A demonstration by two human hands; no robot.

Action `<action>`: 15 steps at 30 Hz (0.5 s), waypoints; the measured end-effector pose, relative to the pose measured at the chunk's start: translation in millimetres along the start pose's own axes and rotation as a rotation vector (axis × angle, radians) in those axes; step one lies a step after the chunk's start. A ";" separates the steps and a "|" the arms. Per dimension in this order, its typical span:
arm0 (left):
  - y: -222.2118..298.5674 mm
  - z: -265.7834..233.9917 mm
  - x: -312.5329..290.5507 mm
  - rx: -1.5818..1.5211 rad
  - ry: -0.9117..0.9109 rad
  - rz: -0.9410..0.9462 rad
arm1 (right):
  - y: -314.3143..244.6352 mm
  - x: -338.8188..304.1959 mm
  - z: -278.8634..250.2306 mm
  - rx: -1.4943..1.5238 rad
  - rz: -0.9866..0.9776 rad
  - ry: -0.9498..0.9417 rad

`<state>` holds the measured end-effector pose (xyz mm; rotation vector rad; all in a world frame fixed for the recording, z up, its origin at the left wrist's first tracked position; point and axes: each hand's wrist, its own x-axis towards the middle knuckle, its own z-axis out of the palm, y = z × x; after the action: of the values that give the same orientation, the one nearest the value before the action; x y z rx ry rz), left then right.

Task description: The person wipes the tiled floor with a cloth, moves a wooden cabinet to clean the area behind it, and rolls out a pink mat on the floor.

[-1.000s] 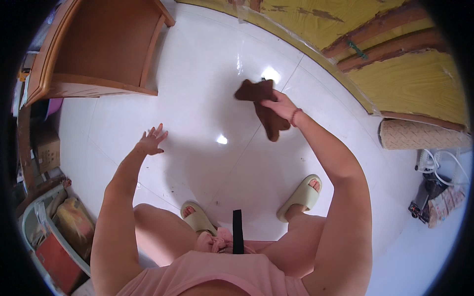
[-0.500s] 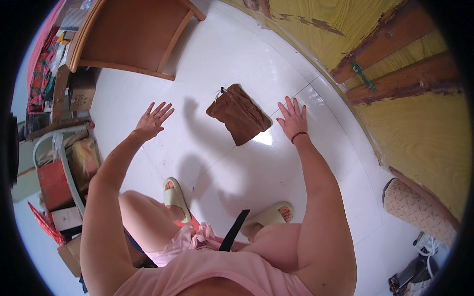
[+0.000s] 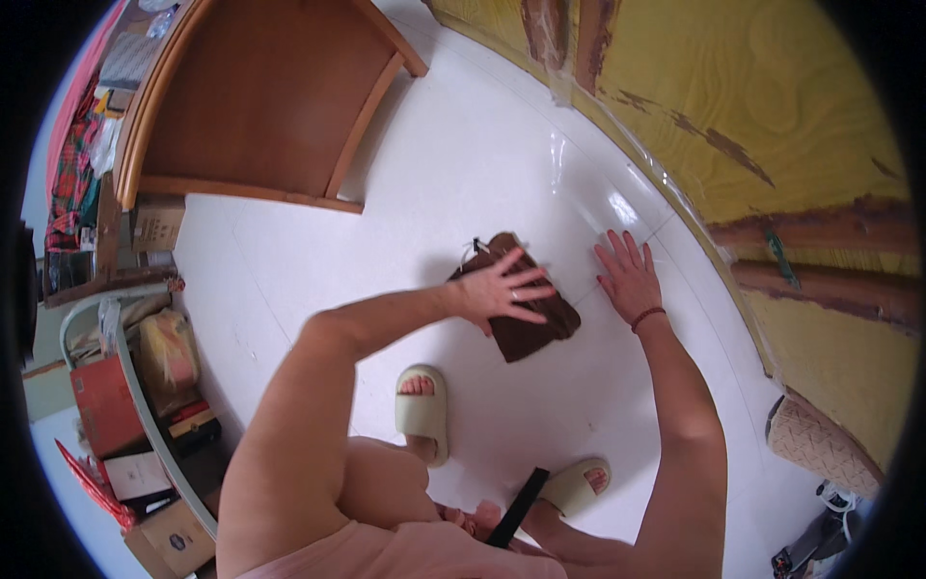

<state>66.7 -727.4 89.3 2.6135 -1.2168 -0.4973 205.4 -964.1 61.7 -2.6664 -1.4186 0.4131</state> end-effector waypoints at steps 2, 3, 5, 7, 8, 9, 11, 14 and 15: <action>-2.7 18.5 7.1 -0.008 0.074 0.015 | -3.8 12.8 1.5 0.013 0.103 0.015; -5.1 27.1 6.3 -0.024 0.114 0.007 | -7.9 20.4 6.2 0.043 0.129 0.031; -10.9 34.7 4.1 -0.032 0.200 -0.039 | -14.7 35.2 21.9 0.113 0.182 0.063; -12.2 28.4 0.8 -0.206 0.286 -0.086 | -20.4 39.4 31.0 0.030 0.270 0.093; -19.4 15.2 -8.5 -0.205 0.294 -0.140 | -20.8 39.9 33.8 -0.013 0.320 0.106; -30.8 7.8 -27.0 -0.214 0.300 -0.197 | -20.2 41.3 36.4 -0.014 0.317 0.116; -69.8 14.4 -74.0 0.050 0.388 -0.585 | -24.7 42.2 36.8 -0.011 0.293 0.121; -122.2 20.5 -156.2 0.450 0.129 -1.068 | -25.8 44.6 32.5 0.014 0.320 0.092; -129.0 16.1 -171.9 0.507 0.098 -1.162 | -25.5 44.3 34.1 0.018 0.319 0.099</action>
<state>47.2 -513.8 68.1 3.5063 0.4114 -0.2014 199.0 -914.6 25.7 -2.8590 -0.9598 0.3100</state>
